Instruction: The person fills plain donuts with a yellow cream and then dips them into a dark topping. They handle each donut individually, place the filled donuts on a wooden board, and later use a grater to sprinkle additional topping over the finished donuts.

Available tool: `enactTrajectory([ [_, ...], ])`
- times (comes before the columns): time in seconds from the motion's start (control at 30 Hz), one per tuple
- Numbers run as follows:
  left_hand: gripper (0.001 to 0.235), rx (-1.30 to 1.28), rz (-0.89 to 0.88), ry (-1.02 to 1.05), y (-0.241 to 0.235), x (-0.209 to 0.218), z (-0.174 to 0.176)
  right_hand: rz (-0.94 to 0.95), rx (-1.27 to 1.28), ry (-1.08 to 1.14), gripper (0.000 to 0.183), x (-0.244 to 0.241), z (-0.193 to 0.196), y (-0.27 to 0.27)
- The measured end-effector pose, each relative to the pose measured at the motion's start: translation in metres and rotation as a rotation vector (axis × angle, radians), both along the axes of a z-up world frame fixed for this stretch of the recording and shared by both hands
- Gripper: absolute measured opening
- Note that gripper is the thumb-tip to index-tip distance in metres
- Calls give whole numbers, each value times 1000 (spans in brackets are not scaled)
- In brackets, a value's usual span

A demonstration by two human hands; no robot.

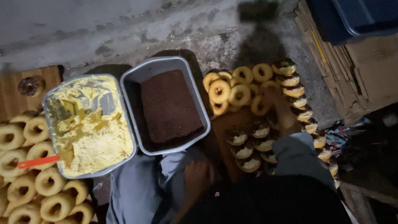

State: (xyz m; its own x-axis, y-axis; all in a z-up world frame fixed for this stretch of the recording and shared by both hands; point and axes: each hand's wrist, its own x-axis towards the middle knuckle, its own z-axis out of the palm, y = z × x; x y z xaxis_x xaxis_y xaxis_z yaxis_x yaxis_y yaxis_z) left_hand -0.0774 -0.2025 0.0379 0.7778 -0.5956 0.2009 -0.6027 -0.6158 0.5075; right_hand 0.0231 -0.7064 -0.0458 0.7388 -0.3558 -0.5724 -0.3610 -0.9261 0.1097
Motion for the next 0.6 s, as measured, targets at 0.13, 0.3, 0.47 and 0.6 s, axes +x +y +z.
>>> enactTrajectory([
  [0.13, 14, -112, -55, -3, 8, -1, -5, 15, 46, -408, 38, -20, 26, 14],
  [0.3, 22, -100, 13, 93, 18, -6, -32, -97, 247, -1020, 43, -72, 51, 73],
  [0.47, 38, -742, 268, 869, 37, 6, -51, -169, 785, -1199, 45, -108, 83, 221],
  [0.6, 58, -1288, 79, 1678, 70, 29, -52, 308, 1248, -855, 46, -120, 114, 360],
])
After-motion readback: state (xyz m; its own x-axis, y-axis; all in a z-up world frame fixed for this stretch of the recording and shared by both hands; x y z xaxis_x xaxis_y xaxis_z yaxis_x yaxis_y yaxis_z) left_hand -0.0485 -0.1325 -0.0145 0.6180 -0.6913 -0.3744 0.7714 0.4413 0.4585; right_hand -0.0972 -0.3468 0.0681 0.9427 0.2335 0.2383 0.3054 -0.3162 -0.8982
